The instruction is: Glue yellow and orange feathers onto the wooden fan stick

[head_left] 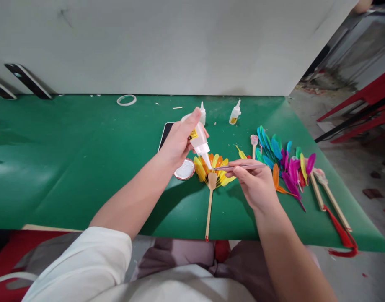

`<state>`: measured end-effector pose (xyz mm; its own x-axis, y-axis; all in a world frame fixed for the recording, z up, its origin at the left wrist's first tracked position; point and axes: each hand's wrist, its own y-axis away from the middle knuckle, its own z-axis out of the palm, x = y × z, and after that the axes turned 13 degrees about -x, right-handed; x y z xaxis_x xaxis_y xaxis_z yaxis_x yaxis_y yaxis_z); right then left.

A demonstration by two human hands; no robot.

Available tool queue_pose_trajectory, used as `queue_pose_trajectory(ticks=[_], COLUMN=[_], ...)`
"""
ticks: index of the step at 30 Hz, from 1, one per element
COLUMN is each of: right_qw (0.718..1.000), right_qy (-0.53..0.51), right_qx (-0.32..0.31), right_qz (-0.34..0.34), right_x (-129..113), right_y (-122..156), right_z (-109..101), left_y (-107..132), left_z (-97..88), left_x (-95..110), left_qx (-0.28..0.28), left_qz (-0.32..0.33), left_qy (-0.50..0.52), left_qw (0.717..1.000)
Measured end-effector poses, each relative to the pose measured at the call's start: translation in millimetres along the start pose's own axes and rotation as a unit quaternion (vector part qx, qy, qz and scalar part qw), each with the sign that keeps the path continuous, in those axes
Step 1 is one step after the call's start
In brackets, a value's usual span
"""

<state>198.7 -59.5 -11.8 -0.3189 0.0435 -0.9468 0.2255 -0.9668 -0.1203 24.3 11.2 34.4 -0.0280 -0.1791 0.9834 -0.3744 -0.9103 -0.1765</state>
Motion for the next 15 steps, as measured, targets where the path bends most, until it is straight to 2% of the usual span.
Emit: queue_pose_trajectory(ticks=[15], right_qw=[1.0], right_qy=[-0.003], right_qx=[-0.001], right_qz=[0.003], right_x=[1.5], right_y=[0.9], right_z=[2.0], left_y=[-0.6], left_z=[-1.0], left_x=[-6.3], left_qx=[0.017], left_qz=[-0.02], left_qy=[-0.007], left_qw=[1.0])
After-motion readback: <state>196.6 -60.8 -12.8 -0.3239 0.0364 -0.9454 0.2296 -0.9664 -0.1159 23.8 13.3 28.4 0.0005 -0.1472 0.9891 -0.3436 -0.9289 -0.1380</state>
